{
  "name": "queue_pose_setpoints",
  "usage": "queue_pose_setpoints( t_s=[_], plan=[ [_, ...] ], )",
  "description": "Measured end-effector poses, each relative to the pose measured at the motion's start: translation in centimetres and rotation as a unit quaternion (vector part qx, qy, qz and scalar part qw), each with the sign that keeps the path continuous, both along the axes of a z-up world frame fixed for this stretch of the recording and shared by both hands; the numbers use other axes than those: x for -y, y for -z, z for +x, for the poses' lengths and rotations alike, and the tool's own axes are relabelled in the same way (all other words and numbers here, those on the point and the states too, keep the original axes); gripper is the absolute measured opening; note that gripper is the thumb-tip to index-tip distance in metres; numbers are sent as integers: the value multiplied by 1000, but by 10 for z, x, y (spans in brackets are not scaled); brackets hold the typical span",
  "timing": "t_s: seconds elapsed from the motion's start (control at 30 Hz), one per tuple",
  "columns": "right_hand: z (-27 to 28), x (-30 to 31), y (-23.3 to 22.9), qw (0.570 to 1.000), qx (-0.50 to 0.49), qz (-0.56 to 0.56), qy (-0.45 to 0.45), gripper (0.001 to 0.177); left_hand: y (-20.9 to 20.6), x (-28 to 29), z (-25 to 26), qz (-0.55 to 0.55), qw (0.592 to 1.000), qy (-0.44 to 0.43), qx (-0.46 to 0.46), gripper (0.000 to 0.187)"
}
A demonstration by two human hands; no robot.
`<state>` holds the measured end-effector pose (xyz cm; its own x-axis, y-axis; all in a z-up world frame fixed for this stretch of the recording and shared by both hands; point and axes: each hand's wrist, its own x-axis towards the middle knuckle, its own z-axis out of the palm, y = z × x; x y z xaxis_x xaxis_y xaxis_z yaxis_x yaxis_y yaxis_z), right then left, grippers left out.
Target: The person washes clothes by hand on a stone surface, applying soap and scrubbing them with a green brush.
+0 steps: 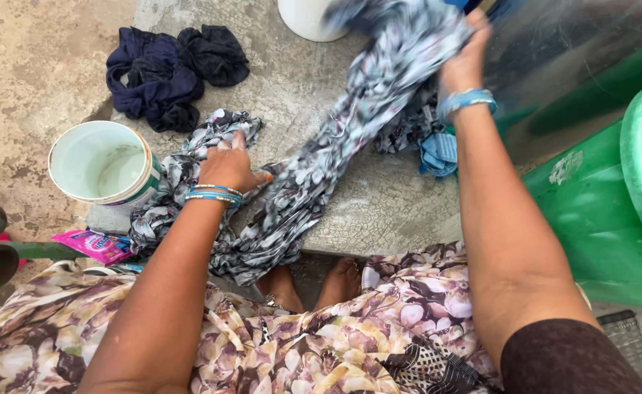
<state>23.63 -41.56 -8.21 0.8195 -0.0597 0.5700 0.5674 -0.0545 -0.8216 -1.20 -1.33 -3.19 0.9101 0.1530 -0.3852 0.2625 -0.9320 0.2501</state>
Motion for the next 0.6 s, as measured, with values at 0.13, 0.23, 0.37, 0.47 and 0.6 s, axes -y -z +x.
queue_pose_setpoints(
  t_s=[0.13,0.23,0.37,0.47,0.6],
  plan=[
    [-24,-7,39,818,-162,-552,23,95,24,5,-1,29,997,44,-51,95],
    [-39,-49,60,820,-78,-564,-64,84,39,23,-3,48,994,80,-58,98],
    [-92,-127,101,687,-134,-673,-240,115,38,49,-9,41,986,157,-44,94],
    [-145,-164,128,649,-77,-699,-290,126,36,59,-17,44,974,209,-79,74],
    [-147,-167,144,674,-111,-687,-247,52,43,53,-16,20,973,227,-35,80]
  ],
)
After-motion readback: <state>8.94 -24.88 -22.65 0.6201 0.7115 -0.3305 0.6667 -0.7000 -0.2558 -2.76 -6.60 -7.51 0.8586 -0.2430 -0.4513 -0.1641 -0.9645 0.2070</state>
